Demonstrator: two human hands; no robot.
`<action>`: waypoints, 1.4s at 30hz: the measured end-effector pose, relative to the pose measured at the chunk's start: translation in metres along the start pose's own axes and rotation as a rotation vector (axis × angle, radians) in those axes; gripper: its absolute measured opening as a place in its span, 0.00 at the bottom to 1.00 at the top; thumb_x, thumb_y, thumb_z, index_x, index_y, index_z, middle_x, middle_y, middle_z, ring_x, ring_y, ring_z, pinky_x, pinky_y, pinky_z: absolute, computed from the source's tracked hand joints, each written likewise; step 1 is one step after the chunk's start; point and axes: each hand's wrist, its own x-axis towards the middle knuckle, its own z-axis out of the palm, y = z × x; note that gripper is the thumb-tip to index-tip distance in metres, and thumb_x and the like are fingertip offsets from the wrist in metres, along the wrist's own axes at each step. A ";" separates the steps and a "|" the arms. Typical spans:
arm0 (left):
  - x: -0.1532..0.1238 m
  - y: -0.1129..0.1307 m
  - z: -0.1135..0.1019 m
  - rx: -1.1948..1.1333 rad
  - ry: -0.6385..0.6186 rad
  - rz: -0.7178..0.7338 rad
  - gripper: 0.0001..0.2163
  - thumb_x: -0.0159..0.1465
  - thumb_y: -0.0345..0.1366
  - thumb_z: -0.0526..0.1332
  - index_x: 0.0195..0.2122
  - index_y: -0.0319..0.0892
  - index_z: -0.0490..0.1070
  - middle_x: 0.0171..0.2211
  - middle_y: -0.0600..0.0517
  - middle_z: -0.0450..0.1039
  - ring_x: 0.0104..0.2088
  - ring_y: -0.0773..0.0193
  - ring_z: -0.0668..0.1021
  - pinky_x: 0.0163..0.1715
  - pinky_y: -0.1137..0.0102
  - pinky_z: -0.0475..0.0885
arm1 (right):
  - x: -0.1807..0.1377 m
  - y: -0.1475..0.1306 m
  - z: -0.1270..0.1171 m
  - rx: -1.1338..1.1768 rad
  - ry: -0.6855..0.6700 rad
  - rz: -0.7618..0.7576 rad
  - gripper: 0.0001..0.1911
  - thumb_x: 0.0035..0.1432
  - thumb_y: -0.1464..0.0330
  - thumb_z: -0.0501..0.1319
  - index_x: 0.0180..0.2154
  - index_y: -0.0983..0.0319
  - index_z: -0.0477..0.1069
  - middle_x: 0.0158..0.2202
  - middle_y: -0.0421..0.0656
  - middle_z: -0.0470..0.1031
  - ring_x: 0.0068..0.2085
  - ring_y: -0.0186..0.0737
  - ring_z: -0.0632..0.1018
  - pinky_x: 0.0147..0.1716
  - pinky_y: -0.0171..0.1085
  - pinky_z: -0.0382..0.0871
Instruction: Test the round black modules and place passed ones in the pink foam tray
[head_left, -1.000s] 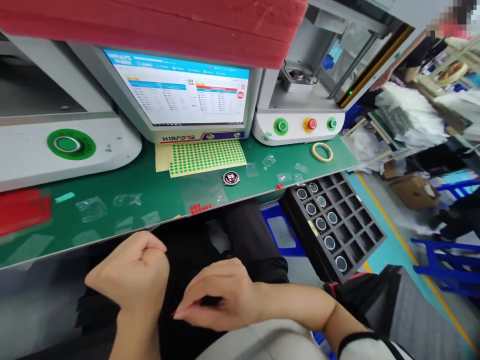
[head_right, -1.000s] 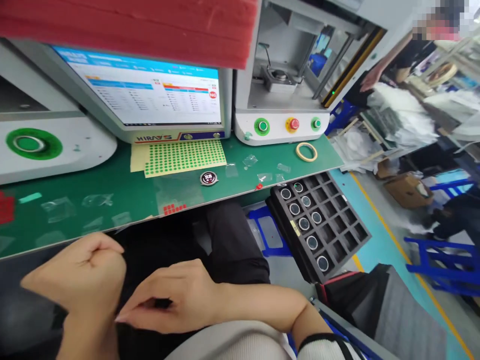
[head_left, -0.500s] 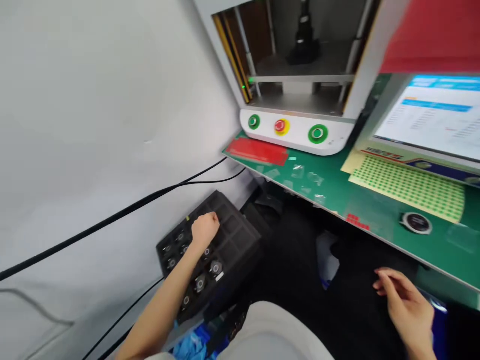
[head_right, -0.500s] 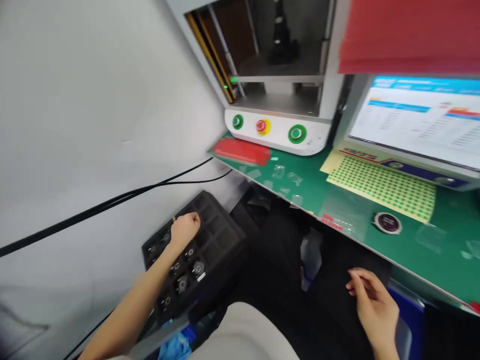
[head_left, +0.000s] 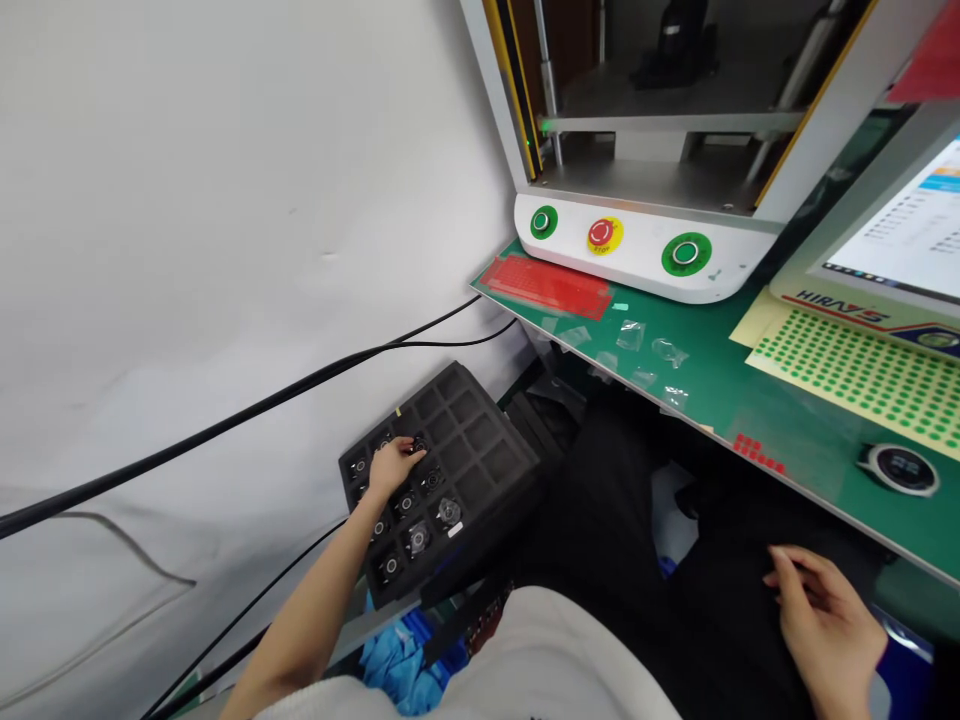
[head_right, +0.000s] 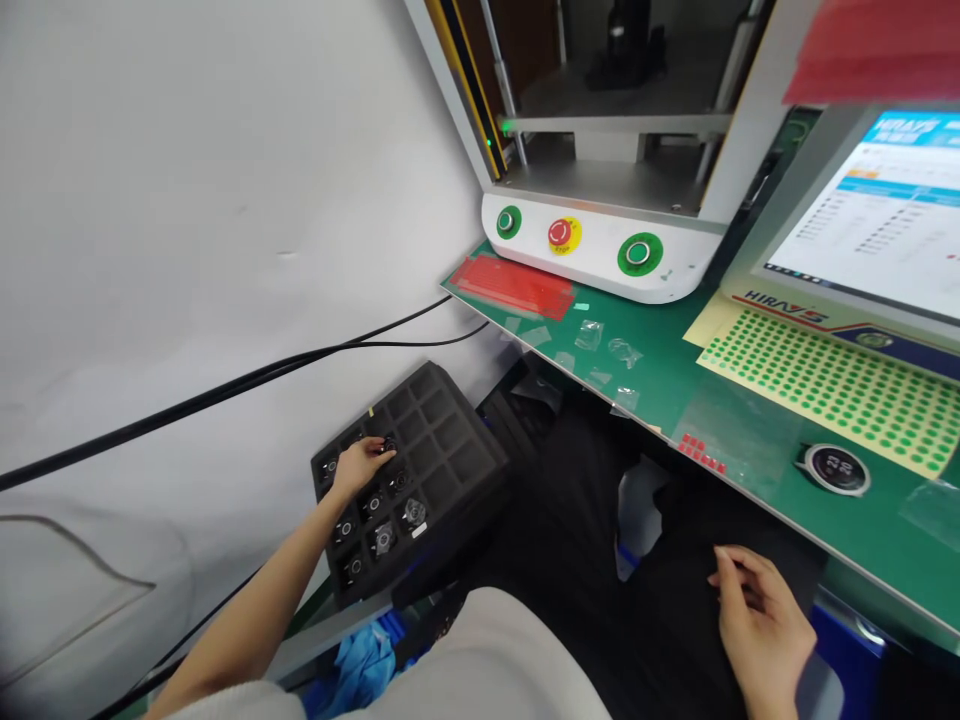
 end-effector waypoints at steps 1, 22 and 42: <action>0.000 0.000 0.000 -0.019 0.007 -0.010 0.13 0.66 0.40 0.61 0.48 0.37 0.71 0.46 0.47 0.73 0.44 0.59 0.77 0.44 0.60 0.76 | 0.000 0.001 0.000 -0.009 -0.012 -0.003 0.25 0.51 0.45 0.64 0.34 0.62 0.75 0.26 0.44 0.74 0.22 0.39 0.75 0.17 0.34 0.64; -0.216 0.220 -0.008 -1.137 -0.516 1.046 0.03 0.61 0.31 0.64 0.35 0.39 0.75 0.29 0.51 0.78 0.28 0.67 0.79 0.30 0.76 0.77 | -0.036 -0.159 -0.010 0.426 -0.161 -0.374 0.09 0.60 0.76 0.62 0.40 0.57 0.72 0.38 0.43 0.77 0.41 0.40 0.79 0.41 0.39 0.74; -0.211 0.252 0.005 -0.985 -1.736 0.862 0.26 0.44 0.34 0.78 0.46 0.40 0.79 0.31 0.45 0.82 0.30 0.57 0.84 0.30 0.72 0.80 | -0.007 -0.178 -0.047 0.670 -0.738 -0.215 0.34 0.56 0.77 0.66 0.60 0.51 0.57 0.36 0.37 0.79 0.40 0.38 0.76 0.53 0.47 0.67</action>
